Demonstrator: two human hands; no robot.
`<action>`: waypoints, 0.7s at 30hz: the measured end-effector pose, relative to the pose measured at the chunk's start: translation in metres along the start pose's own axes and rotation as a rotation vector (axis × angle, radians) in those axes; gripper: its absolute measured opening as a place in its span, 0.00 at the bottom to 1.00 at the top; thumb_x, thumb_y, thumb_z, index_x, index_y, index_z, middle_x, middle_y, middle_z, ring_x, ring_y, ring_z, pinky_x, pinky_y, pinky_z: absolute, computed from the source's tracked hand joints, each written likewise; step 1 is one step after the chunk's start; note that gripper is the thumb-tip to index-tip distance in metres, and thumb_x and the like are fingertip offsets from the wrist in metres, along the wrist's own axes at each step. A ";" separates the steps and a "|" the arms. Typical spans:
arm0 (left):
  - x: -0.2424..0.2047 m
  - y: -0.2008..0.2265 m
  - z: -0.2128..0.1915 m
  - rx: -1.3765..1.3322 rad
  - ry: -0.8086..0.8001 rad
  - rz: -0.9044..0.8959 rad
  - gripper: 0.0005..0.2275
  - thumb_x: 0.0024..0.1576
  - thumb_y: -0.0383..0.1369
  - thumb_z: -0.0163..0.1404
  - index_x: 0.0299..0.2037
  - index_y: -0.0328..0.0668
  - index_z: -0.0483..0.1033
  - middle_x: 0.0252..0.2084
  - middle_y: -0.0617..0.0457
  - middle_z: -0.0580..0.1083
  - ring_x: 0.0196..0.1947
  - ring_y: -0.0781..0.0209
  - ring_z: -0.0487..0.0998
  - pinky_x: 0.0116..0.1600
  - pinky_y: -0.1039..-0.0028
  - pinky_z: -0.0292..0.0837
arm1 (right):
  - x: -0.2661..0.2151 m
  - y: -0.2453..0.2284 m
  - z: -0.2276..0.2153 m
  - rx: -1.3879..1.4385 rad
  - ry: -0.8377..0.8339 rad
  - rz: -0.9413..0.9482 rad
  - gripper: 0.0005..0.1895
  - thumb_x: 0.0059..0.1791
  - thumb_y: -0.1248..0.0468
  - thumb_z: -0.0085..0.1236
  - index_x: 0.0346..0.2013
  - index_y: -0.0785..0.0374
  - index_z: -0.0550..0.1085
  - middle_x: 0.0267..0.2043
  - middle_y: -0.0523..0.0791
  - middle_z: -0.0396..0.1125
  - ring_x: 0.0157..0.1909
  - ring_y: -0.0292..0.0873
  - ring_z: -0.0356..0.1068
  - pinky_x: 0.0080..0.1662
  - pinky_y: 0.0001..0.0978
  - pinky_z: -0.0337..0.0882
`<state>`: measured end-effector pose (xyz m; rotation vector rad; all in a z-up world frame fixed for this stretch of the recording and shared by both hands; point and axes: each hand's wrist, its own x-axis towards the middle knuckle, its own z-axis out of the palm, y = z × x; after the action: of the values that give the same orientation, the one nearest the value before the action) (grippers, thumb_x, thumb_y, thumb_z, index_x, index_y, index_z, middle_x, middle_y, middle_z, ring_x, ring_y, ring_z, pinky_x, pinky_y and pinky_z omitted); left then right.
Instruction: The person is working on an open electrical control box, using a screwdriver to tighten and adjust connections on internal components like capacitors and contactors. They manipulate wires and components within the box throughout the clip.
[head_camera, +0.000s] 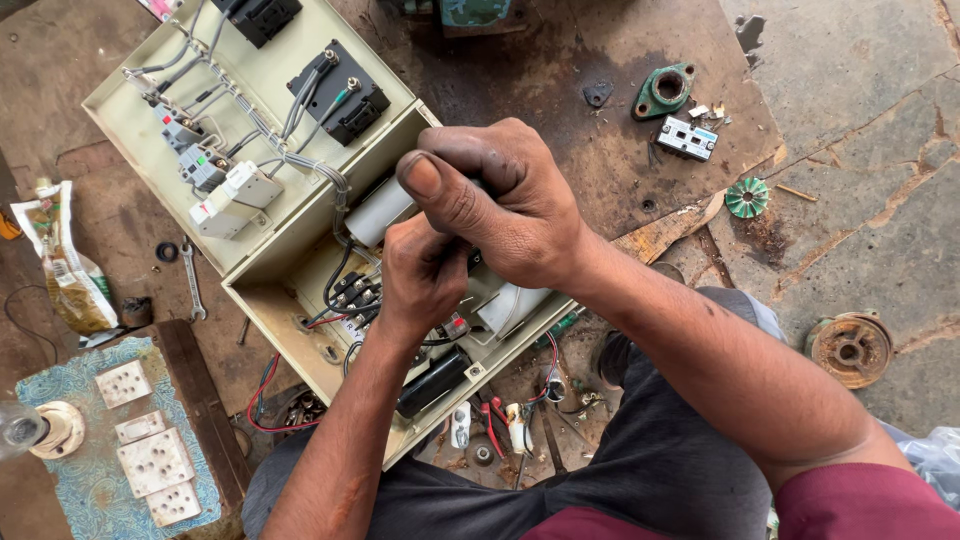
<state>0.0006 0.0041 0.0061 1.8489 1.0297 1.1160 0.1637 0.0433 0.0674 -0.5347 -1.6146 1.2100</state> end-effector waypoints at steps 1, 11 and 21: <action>0.000 0.000 -0.001 -0.004 -0.001 -0.003 0.06 0.54 0.14 0.50 0.36 0.31 0.74 0.32 0.47 0.76 0.33 0.55 0.81 0.40 0.68 0.75 | 0.000 -0.001 0.000 0.002 0.002 0.001 0.26 0.65 0.54 0.46 0.26 0.66 0.65 0.21 0.40 0.53 0.22 0.32 0.54 0.27 0.29 0.54; -0.006 -0.005 0.003 0.022 0.038 0.024 0.07 0.52 0.15 0.49 0.36 0.32 0.76 0.33 0.47 0.77 0.35 0.53 0.81 0.42 0.67 0.76 | -0.003 -0.006 -0.001 0.001 -0.022 0.013 0.26 0.66 0.55 0.46 0.27 0.66 0.65 0.22 0.41 0.54 0.22 0.32 0.56 0.28 0.29 0.56; -0.008 -0.007 0.003 0.015 0.045 0.010 0.06 0.54 0.15 0.51 0.36 0.32 0.77 0.32 0.46 0.77 0.32 0.55 0.80 0.40 0.68 0.75 | -0.007 -0.001 -0.002 -0.014 -0.022 0.005 0.26 0.66 0.54 0.47 0.28 0.66 0.64 0.23 0.42 0.53 0.22 0.33 0.55 0.28 0.31 0.54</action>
<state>-0.0006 -0.0007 -0.0034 1.8507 1.0583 1.1638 0.1684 0.0386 0.0655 -0.5369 -1.6422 1.2125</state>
